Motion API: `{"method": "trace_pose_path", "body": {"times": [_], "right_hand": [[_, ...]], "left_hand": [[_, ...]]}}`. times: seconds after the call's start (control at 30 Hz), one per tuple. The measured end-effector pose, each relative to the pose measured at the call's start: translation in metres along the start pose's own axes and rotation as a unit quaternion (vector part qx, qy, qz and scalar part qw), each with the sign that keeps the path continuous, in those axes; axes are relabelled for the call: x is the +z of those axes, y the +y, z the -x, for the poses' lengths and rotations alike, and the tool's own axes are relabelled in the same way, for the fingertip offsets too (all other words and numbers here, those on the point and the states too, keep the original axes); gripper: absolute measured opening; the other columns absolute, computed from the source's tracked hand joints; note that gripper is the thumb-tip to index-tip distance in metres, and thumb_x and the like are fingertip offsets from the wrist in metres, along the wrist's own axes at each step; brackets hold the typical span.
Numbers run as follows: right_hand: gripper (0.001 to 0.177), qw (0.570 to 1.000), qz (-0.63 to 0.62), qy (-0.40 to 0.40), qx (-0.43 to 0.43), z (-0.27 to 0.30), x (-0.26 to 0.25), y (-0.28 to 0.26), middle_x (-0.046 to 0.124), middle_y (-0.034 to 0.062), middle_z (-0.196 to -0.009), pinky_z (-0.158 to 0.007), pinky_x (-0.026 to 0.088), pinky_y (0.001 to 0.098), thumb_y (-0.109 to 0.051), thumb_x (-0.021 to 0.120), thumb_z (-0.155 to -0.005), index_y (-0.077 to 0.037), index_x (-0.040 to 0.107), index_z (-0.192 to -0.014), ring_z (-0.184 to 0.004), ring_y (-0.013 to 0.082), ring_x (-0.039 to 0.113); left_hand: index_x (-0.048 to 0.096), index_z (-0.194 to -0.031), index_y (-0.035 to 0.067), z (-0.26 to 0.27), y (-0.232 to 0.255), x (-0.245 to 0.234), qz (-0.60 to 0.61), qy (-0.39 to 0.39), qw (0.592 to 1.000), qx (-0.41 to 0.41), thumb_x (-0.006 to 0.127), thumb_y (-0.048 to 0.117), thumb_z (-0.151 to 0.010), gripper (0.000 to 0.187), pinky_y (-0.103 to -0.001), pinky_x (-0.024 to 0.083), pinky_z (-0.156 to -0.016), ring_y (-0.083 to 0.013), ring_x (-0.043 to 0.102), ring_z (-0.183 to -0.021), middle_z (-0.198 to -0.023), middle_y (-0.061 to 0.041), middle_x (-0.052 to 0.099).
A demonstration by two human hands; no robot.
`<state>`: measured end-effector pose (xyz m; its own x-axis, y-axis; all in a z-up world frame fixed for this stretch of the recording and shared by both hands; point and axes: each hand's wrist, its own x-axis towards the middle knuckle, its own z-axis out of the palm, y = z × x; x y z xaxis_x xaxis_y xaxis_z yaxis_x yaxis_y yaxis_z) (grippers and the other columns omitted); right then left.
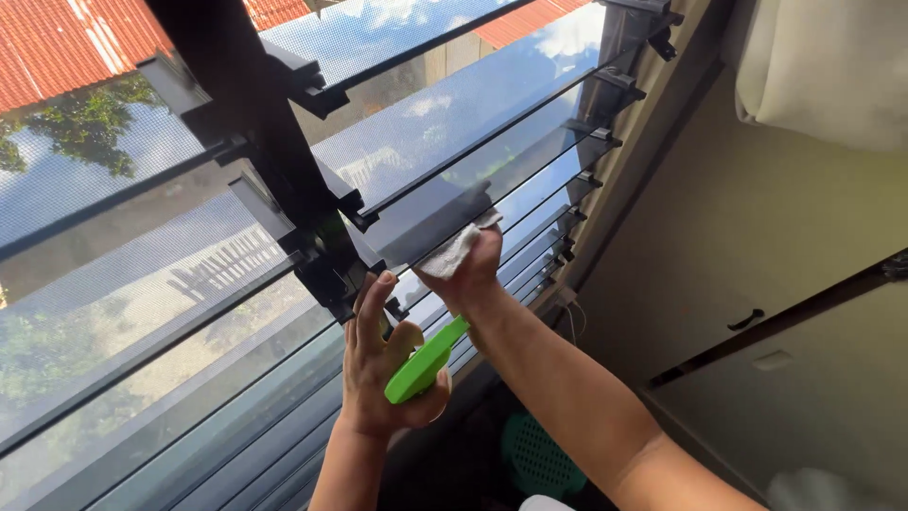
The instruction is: Cleaning individual glass louvre window panes using a spray bottle and a cloth.
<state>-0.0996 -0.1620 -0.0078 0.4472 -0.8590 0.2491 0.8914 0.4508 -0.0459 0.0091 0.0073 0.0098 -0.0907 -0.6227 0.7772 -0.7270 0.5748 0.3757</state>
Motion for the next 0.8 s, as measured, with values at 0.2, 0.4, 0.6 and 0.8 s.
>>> {"method": "trace_pose_path", "body": {"times": [0.2, 0.4, 0.6, 0.8], "right_hand": [[0.049, 0.997, 0.029, -0.007, 0.066, 0.017, 0.002, 0.006, 0.071, 0.015, -0.111, -0.096, 0.054, 0.0478, -0.04, 0.036, -0.104, -0.003, 0.066, -0.115, -0.105, 0.0332, 0.068], [0.049, 0.992, 0.076, 0.043, 0.096, 0.038, 0.042, -0.009, 0.069, 0.0224, -0.116, -0.103, 0.052, 0.0518, -0.031, 0.031, -0.107, 0.003, 0.063, -0.121, -0.111, 0.0365, 0.066], [0.041, 0.979, 0.169, 0.107, 0.042, 0.068, 0.024, -0.077, 0.062, 0.0291, -0.123, -0.098, 0.057, 0.057, -0.022, 0.035, -0.108, 0.006, 0.058, -0.127, -0.111, 0.0403, 0.067], [0.049, 0.946, 0.27, 0.09, -0.158, 0.065, 0.074, -0.164, 0.061, 0.0219, -0.127, -0.102, 0.061, 0.0517, -0.035, 0.032, -0.107, 0.001, 0.057, -0.129, -0.118, 0.0352, 0.067]], "left_hand": [[0.061, -0.08, 0.009, 0.001, -0.003, -0.01, 0.029, -0.034, 0.999, 0.001, 0.072, 0.031, -0.061, 0.03, -0.055, 0.037, -0.114, -0.0505, 0.037, -0.147, -0.155, -0.027, 0.037], [0.061, -0.08, 0.011, 0.001, -0.003, -0.01, 0.04, -0.048, 0.998, -0.004, 0.07, 0.029, -0.064, 0.025, -0.055, 0.039, -0.117, -0.0484, 0.035, -0.151, -0.157, -0.026, 0.036], [0.059, -0.079, 0.01, 0.003, -0.007, -0.005, 0.032, -0.039, 0.999, -0.018, 0.069, 0.029, -0.064, 0.026, -0.054, 0.039, -0.113, -0.0483, 0.035, -0.151, -0.158, -0.025, 0.037], [0.06, -0.078, 0.012, 0.004, -0.006, -0.003, 0.023, -0.044, 0.998, -0.023, 0.068, 0.029, -0.065, 0.023, -0.052, 0.04, -0.109, -0.0467, 0.033, -0.152, -0.157, -0.025, 0.037]]}}
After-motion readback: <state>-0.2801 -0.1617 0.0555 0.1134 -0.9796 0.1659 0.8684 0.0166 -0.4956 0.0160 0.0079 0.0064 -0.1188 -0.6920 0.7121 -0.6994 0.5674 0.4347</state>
